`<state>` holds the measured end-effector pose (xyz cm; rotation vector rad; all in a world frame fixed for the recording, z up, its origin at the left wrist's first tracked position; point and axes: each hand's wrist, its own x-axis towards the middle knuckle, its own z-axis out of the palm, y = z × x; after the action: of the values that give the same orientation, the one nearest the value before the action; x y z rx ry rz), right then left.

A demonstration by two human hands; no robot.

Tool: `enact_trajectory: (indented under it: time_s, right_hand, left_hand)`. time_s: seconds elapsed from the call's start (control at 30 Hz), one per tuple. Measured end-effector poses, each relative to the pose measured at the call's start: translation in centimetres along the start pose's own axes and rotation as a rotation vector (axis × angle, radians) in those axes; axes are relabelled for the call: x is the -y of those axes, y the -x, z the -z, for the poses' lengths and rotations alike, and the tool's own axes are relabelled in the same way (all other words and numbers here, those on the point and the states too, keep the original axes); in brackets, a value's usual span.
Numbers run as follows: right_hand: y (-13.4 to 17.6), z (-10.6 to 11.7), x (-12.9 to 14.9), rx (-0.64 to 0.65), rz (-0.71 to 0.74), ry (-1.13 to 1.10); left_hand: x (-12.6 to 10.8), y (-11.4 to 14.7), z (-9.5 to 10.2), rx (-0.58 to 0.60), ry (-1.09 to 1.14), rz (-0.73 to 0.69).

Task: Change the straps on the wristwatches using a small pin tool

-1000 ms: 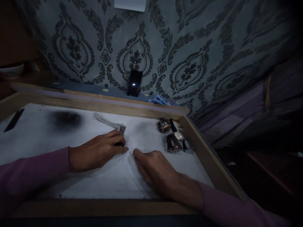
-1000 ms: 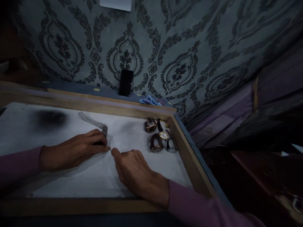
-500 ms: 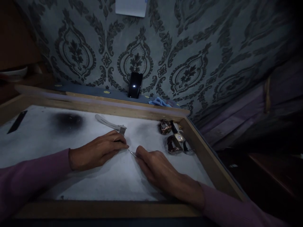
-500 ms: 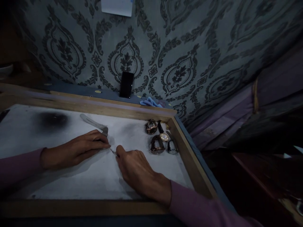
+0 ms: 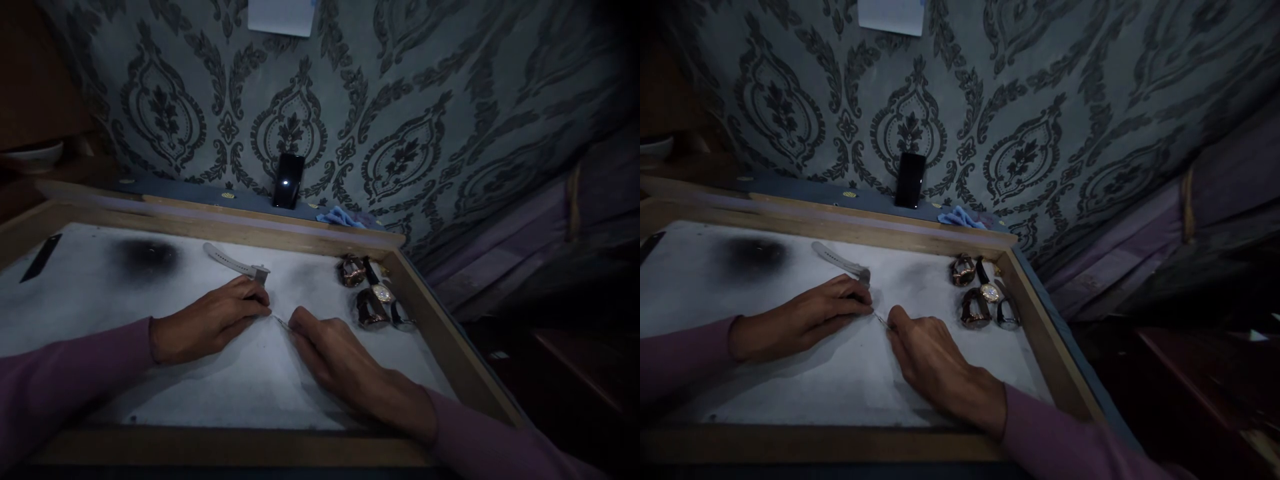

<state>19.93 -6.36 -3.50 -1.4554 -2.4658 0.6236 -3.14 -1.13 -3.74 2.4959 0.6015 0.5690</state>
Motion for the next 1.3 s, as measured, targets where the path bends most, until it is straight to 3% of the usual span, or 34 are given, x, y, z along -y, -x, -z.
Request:
enact_trajectory:
  time_s: [0.33,0.47,0.63,0.8,0.9,1.07,1.3]
  right_hand:
    - [-0.1,-0.1,-0.1,-0.031,0.019,-0.029]
    - [-0.1,0.0,-0.3,-0.127,0.047,-0.107]
    - [-0.4,0.3,0.0,-0.267,0.036,-0.299]
    - [-0.9,0.1,0.2,-0.260,-0.080,-0.623]
    - [-1.2,0.0,0.2,-0.255,-0.101,-0.698]
    - [-1.3,0.1,0.6,-0.262,-0.067,-0.619]
    - [-1.7,0.3,0.6,-0.262,-0.018,-0.472]
  left_hand:
    - [0.0,-0.1,0.1,0.025,0.085,0.014]
    - [0.0,-0.1,0.1,0.017,0.126,0.042]
    - [0.0,-0.1,-0.1,0.023,0.153,0.075]
    - [0.1,-0.1,-0.6,0.020,0.141,0.058]
    - [0.1,0.0,-0.8,0.018,0.105,0.039]
    - [-0.6,-0.1,-0.7,0.024,0.006,-0.024]
    - [-2.0,-0.4,-0.4,0.116,-0.310,-0.105]
